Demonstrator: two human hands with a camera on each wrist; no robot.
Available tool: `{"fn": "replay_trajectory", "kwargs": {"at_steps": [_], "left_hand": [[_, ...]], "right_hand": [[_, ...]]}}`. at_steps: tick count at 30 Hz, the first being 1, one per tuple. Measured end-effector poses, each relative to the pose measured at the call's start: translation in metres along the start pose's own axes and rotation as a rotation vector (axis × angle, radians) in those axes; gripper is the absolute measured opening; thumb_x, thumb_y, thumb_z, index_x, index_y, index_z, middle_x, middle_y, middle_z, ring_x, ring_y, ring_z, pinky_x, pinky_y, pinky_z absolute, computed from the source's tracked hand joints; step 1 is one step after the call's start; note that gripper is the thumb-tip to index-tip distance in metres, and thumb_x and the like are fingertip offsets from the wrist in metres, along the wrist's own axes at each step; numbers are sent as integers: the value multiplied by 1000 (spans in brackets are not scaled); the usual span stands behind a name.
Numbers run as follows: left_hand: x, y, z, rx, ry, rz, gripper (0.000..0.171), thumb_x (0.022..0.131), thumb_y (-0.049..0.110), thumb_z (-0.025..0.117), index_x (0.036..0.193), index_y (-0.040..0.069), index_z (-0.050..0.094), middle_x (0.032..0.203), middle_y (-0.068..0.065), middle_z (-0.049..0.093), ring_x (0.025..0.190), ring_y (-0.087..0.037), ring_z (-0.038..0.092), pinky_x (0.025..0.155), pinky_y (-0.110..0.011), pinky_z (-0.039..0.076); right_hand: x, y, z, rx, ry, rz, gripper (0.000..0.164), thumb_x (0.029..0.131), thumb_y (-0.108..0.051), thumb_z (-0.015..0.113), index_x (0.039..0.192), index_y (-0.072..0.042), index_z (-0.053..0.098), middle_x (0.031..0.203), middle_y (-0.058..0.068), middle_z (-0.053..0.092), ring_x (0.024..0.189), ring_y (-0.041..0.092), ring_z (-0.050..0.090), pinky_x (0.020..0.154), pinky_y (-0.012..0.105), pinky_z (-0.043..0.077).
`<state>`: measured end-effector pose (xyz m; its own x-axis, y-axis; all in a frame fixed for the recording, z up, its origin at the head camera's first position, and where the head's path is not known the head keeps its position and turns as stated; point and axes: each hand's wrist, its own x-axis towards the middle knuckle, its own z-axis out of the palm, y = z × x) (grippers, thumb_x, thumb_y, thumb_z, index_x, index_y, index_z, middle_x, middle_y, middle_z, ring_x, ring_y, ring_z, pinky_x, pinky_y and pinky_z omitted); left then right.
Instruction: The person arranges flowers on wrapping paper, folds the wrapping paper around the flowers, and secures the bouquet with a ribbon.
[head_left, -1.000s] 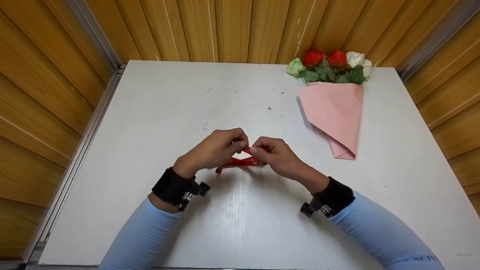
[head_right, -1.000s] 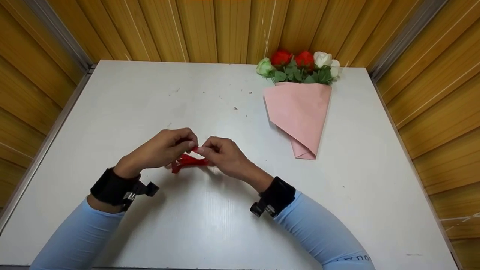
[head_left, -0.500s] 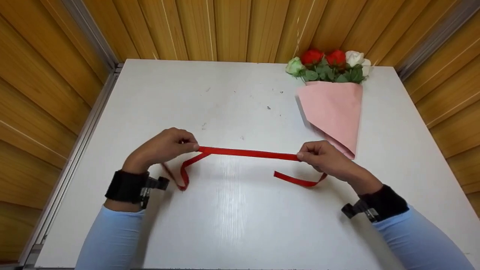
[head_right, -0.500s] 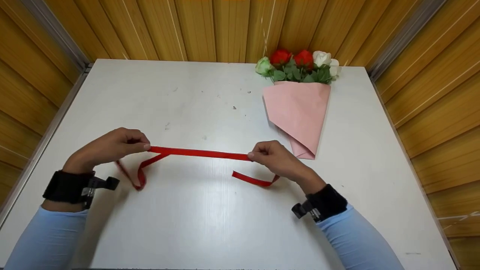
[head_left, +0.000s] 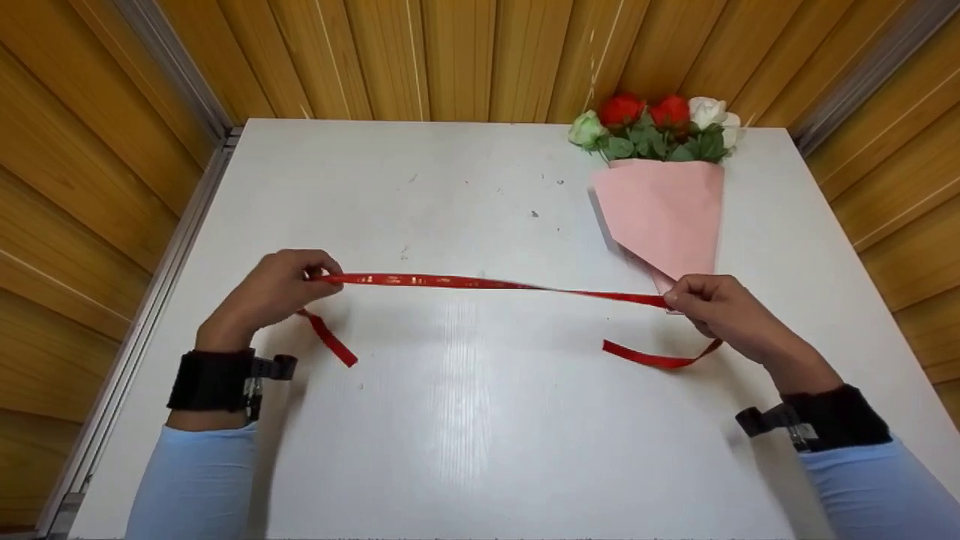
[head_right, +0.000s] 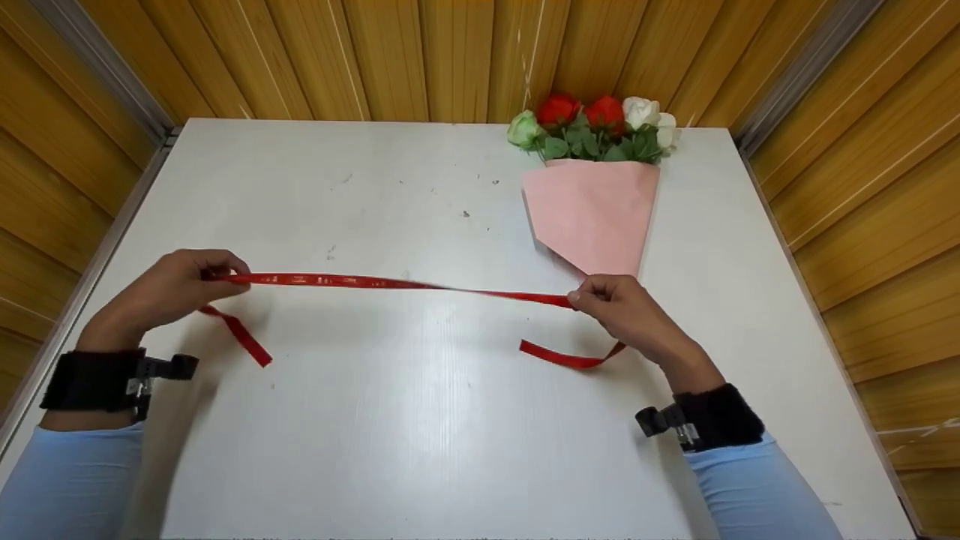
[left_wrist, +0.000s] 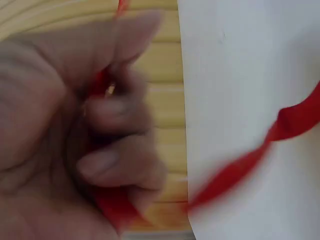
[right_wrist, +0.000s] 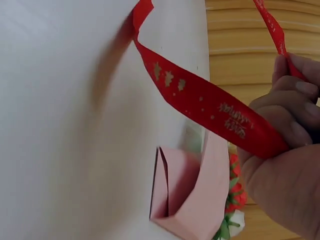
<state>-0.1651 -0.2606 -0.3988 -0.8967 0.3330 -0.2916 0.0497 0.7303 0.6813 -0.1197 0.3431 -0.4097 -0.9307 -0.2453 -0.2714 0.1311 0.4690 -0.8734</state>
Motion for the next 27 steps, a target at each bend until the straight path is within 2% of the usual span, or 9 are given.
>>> {"fn": "replay_trajectory", "kwargs": {"at_steps": [2,5,8,11,13,18,20,23,27], "left_hand": [[-5,-6,-7,-11,33,-22,26,102,28,70,125,16,73,107,-12,62,96,-30,58,79,-37,52],[-11,-14,-15,10,6,-30,28,103,32,68,126,17,75,113,-10,64,103,-29,58,84,-38,48],[-12,-17,-16,28,-36,-7,32,102,41,69,121,17,79,114,-7,70,106,-27,57,86,-38,46],[-8,-16,-13,14,-25,4,32,101,41,71,117,15,80,111,-6,70,103,-26,57,83,-37,46],[-4,-16,-11,16,52,13,27,101,33,73,115,11,81,108,-8,69,98,-27,59,79,-35,48],[6,-21,-2,146,414,68,17,99,7,72,112,7,82,97,-12,64,86,-27,63,68,-33,47],[8,-27,3,212,473,76,18,97,3,72,113,5,79,94,-13,64,85,-29,61,68,-37,46],[7,-36,9,277,398,61,17,96,1,72,113,3,72,96,-15,64,89,-32,59,73,-42,46],[3,-40,15,279,143,-17,15,96,3,69,111,5,68,102,-14,67,94,-31,60,79,-44,52]], "right_hand": [[-4,4,-12,-59,35,29,28,107,-28,65,102,-1,67,59,-2,38,52,13,34,48,28,33],[-10,13,-28,-187,87,70,33,106,-34,67,107,-1,68,63,-2,39,55,16,38,49,30,35],[-14,22,-40,-305,123,93,36,105,-38,67,108,-1,70,71,0,44,64,19,41,54,31,36],[-15,30,-50,-393,151,101,39,104,-40,68,107,-2,71,76,3,51,72,19,43,59,32,36],[-15,34,-56,-433,162,108,40,103,-42,69,105,-2,71,78,5,54,75,19,44,61,32,36],[-17,48,-74,-528,236,126,46,101,-48,70,103,-2,71,78,7,58,71,18,45,56,32,40],[-18,56,-80,-565,255,136,47,101,-49,69,103,-2,71,79,9,61,70,18,46,53,32,41],[-21,67,-83,-591,231,184,46,103,-48,67,106,-2,69,80,10,61,65,19,55,50,34,49],[-21,78,-81,-674,178,182,34,104,-32,67,112,1,66,82,11,63,65,24,62,56,35,51]]}}
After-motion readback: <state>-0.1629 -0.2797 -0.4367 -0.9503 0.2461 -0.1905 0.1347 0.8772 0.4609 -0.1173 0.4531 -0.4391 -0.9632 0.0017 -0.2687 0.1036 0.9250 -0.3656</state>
